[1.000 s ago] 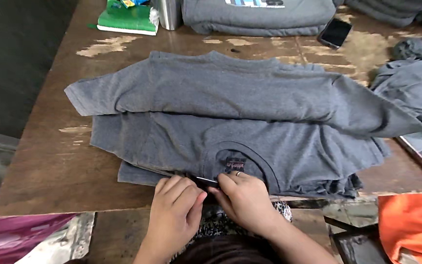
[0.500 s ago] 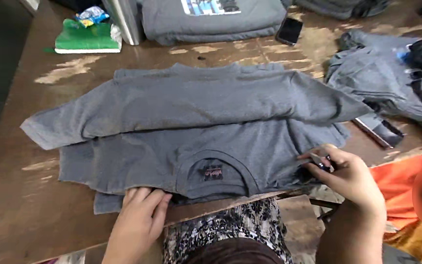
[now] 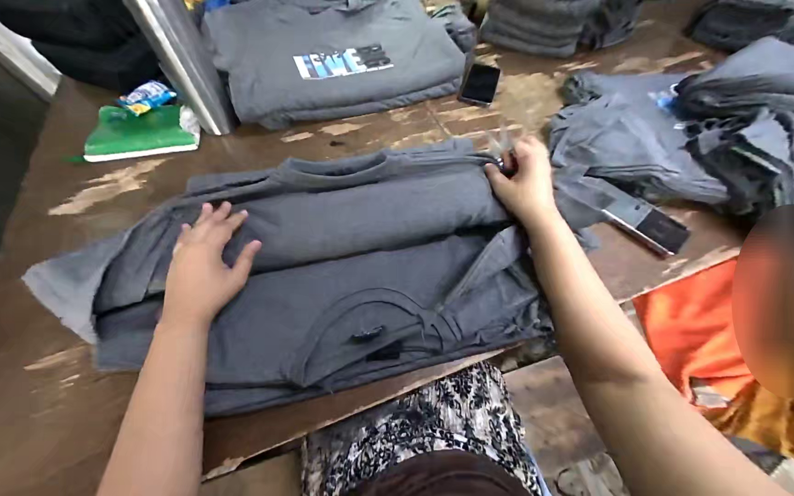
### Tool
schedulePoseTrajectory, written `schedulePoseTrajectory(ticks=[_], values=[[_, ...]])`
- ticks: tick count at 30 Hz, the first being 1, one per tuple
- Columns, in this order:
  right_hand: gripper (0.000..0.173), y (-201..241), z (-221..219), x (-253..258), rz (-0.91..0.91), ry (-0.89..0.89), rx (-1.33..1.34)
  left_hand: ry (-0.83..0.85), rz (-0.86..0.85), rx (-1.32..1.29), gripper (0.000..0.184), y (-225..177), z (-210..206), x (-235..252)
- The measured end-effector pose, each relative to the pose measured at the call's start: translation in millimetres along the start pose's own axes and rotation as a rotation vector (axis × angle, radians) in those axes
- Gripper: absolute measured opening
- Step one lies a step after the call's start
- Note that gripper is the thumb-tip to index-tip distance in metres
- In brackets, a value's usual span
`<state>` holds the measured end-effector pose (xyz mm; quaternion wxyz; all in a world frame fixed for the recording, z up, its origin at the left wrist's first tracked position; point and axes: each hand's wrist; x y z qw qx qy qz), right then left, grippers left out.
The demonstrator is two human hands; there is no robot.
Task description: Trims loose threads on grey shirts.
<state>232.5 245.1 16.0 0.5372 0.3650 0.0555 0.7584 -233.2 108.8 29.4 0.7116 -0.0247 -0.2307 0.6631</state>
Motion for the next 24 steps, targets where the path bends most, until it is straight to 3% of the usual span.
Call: schedulePoseTrajectory(ticks=[2,6,9,12,14,16,20,24], values=[[0.032,16.4,22.9,-28.1,0.122,-0.062,0.063,0.022,-0.081,-0.084,0.050,-42.5,-1.4,-29.3],[0.021,45.0,40.6,-110.7,0.244,0.278,0.228,0.347,-0.275,-0.154,0.074,-152.9,-45.2,-100.3],[0.020,49.8,26.3,-157.0,0.258,0.229,0.149,0.234,-0.371,-0.189,0.081,-202.7,-80.1,-129.5],[0.022,64.3,31.1,-182.3,0.224,0.052,0.467,0.083,-0.187,-0.725,0.080,-206.6,-83.8,-132.8],[0.019,85.1,33.3,-193.0,0.237,0.019,0.661,0.119,-0.086,-1.147,0.087,-202.3,-74.2,-127.9],[0.017,106.7,29.3,-198.0,0.290,0.029,0.718,0.168,-0.050,-1.353,0.095,-199.0,-66.5,-120.6],[0.018,135.3,6.5,-197.1,0.456,-0.113,0.587,0.182,-0.043,-1.382,0.096,-200.0,-63.7,-115.6],[0.024,147.3,-11.2,-190.7,0.547,-0.272,0.471,0.173,-0.111,-1.227,0.089,-201.9,-65.0,-118.9]])
Point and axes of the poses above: each hand's wrist, its own x-axis towards the middle knuckle, its own z-axis out of the back of the hand, y = z × x, and after that the axes turned 7 degrees about z, right-handed
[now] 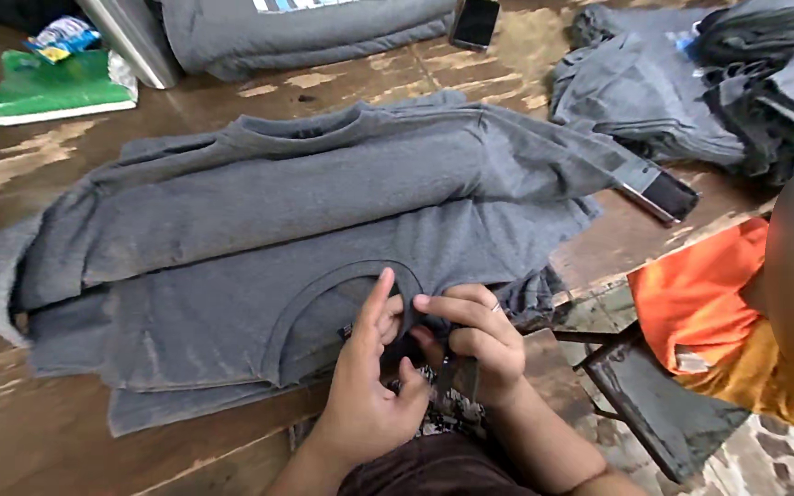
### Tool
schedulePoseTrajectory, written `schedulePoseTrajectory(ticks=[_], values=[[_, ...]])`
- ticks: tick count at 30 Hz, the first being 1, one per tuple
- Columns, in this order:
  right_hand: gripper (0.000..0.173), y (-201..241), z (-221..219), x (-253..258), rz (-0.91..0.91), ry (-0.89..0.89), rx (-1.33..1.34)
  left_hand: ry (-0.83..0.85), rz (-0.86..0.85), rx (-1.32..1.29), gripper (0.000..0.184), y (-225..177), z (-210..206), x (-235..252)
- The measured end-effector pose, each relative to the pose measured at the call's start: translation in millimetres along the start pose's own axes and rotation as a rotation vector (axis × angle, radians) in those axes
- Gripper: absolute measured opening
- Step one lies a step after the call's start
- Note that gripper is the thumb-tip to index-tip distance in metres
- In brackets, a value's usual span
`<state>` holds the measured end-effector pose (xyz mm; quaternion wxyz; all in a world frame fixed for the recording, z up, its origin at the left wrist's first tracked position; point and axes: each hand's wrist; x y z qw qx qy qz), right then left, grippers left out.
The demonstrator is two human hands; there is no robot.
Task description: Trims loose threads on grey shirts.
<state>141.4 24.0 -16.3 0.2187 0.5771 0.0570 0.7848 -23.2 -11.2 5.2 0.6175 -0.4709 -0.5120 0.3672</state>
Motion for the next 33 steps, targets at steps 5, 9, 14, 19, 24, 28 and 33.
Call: schedulePoseTrajectory(ticks=[5,9,14,19,24,28,33], values=[[0.019,5.5,-1.5,-0.7,-0.006,-0.013,0.022,0.014,0.008,0.375,0.086,-7.6,2.7,-3.8],[0.019,17.7,11.4,-3.3,-0.138,0.018,0.205,-0.019,-0.129,0.571,0.047,-3.1,2.1,4.8],[0.019,22.0,24.0,-7.0,-0.180,0.065,0.322,-0.104,-0.215,0.388,0.008,16.3,2.8,14.0],[0.035,-10.7,44.1,-15.6,-0.303,0.272,-0.048,-0.099,-0.164,0.057,0.007,22.2,9.5,13.2],[0.043,-13.5,35.9,-14.6,-0.213,0.427,-0.319,-0.025,-0.136,-0.021,0.007,20.1,10.1,10.4],[0.046,-10.5,25.7,-9.2,-0.203,0.440,-0.306,-0.009,-0.139,-0.016,0.008,18.8,10.2,9.9],[0.048,-5.4,42.4,-6.1,-0.292,0.403,-0.105,0.014,-0.138,-0.010,0.009,17.9,13.8,7.4]])
Point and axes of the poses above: each hand's wrist, its own x-axis towards the middle knuckle, its own z-axis out of the back of the hand, y = z × x, and after that the axes turned 7 degrees about z, right-handed
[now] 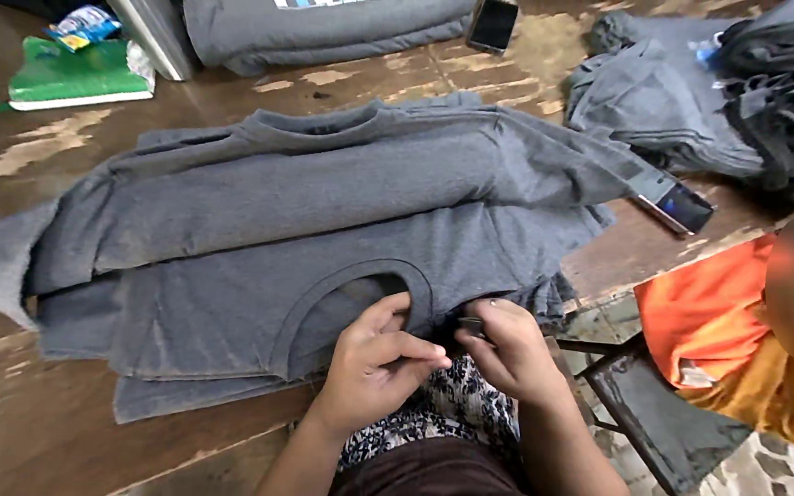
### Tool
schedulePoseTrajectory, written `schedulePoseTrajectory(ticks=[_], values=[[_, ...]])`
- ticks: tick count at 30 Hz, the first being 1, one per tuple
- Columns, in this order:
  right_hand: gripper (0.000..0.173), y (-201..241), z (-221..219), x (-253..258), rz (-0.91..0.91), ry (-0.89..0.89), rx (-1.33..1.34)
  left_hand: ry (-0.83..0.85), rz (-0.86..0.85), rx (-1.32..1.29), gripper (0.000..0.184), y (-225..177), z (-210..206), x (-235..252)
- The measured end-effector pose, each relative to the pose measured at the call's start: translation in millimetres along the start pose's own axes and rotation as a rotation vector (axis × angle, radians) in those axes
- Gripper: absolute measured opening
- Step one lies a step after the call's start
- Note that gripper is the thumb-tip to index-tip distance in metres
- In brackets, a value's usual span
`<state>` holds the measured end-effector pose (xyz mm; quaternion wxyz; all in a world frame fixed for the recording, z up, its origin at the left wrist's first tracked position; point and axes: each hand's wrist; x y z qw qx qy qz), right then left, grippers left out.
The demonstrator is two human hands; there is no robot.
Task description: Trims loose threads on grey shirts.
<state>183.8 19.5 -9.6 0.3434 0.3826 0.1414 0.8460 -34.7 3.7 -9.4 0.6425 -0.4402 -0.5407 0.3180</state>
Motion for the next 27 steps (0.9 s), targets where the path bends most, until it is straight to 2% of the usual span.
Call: schedulePoseTrajectory(ticks=[4,6,8,10,12,14,16,19,21,25,27], values=[[0.026,2.6,13.7,-2.2,0.055,-0.232,0.384,0.031,-0.013,0.047,0.014,-0.9,1.6,-3.5],[0.024,8.1,15.0,7.4,0.000,-0.248,0.441,0.078,-0.006,0.194,0.017,-8.9,-1.2,-6.6],[0.031,7.2,5.6,17.5,-0.115,-0.156,0.459,0.138,-0.015,0.446,0.018,-17.4,-8.3,-10.7],[0.036,-0.4,-7.3,28.7,-0.222,0.009,0.388,0.222,-0.064,0.755,0.019,-24.2,-17.0,-15.6],[0.027,-6.5,-11.7,37.2,-0.246,0.138,0.304,0.256,-0.109,0.926,0.018,-25.0,-23.1,-20.9],[0.015,-7.8,-11.6,38.8,-0.187,0.127,0.281,0.157,-0.118,0.897,0.017,-17.6,-23.2,-23.5],[0.012,-7.3,-18.0,32.3,-0.164,-0.057,0.365,-0.006,-0.076,0.710,0.016,-8.9,-16.7,-19.5],[0.019,-4.1,-29.9,26.6,-0.254,-0.363,0.723,-0.158,0.052,0.345,0.006,-3.3,-6.4,-12.6],[0.019,0.3,-36.2,25.4,-0.320,-0.455,0.954,-0.242,0.133,0.170,0.004,1.5,-6.9,-11.8],[0.016,5.9,-43.5,20.5,-0.353,-0.482,1.077,-0.230,0.201,0.209,0.037,0.0,-12.5,-9.6],[0.017,6.2,-42.7,19.4,-0.331,-0.469,1.028,-0.224,0.150,0.307,0.023,-0.1,-16.1,-6.9]])
Point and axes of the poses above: each hand's wrist, its own x-axis towards the middle knuckle, its own z-axis out of the back of the hand, y = z × x, and after that the axes turned 7 degrees about z, right-handed
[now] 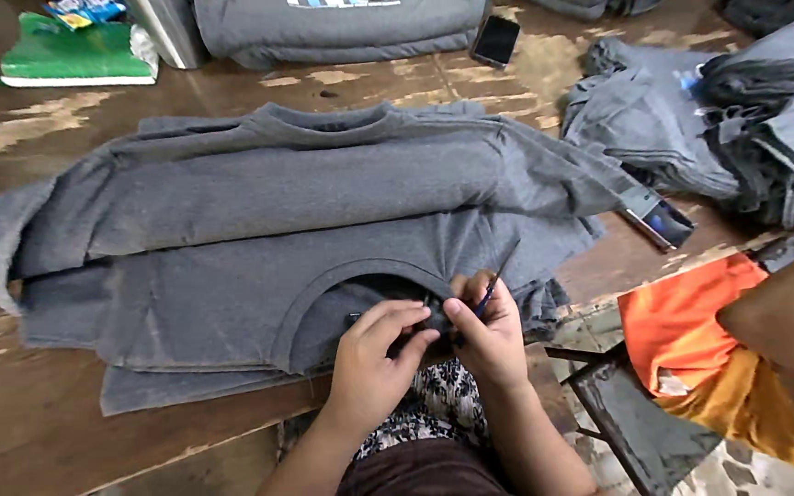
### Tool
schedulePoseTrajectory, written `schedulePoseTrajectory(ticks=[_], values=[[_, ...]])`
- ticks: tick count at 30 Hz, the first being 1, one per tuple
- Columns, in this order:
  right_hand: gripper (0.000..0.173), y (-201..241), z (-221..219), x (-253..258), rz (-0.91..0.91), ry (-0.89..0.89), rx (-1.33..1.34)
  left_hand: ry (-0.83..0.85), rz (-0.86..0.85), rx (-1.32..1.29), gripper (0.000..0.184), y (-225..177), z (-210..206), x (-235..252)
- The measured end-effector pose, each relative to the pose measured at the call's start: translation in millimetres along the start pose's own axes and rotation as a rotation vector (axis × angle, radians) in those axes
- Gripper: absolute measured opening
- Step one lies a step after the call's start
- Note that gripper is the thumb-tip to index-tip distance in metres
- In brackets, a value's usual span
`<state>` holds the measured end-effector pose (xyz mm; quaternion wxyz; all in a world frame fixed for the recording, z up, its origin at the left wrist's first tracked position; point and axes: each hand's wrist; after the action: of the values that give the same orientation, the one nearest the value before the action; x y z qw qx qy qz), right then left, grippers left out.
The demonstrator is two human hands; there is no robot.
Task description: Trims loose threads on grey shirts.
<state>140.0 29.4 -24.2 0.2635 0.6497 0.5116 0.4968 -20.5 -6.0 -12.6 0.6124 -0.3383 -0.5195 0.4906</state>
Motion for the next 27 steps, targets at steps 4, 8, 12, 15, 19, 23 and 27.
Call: schedulePoseTrajectory(ticks=[4,8,12,15,19,23,27], values=[[0.015,6.7,10.5,1.2,0.095,0.101,-0.293,-0.030,-0.104,0.032,0.004,-0.3,-1.0,-2.3],[0.034,32.9,31.8,-0.8,0.151,0.385,-0.902,-0.070,-0.148,0.113,0.007,-15.9,2.7,-12.6],[0.047,44.0,43.1,-11.1,0.133,0.628,-1.155,-0.013,-0.062,-0.052,0.008,-12.6,5.4,-14.3],[0.054,44.3,31.3,-15.5,0.154,0.621,-1.238,-0.011,-0.074,-0.094,0.008,-9.9,5.0,-15.6],[0.056,34.2,17.7,-18.2,0.197,0.569,-1.320,0.002,-0.110,-0.024,0.009,-5.4,5.1,-15.2],[0.059,46.0,14.7,-13.7,0.106,0.596,-1.294,0.234,-0.146,-0.069,0.015,-3.8,27.0,-10.2],[0.058,43.6,29.7,-10.9,0.130,0.497,-1.144,0.276,-0.232,-0.035,0.040,-5.6,37.1,-0.5]])
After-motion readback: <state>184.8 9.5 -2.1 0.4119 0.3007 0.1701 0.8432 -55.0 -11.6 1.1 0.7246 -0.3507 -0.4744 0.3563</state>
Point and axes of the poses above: each hand's wrist, its own x-axis towards the middle knuckle, its own z-axis out of the back of the hand, y = z × x, and after that the axes turned 7 degrees about z, right-handed
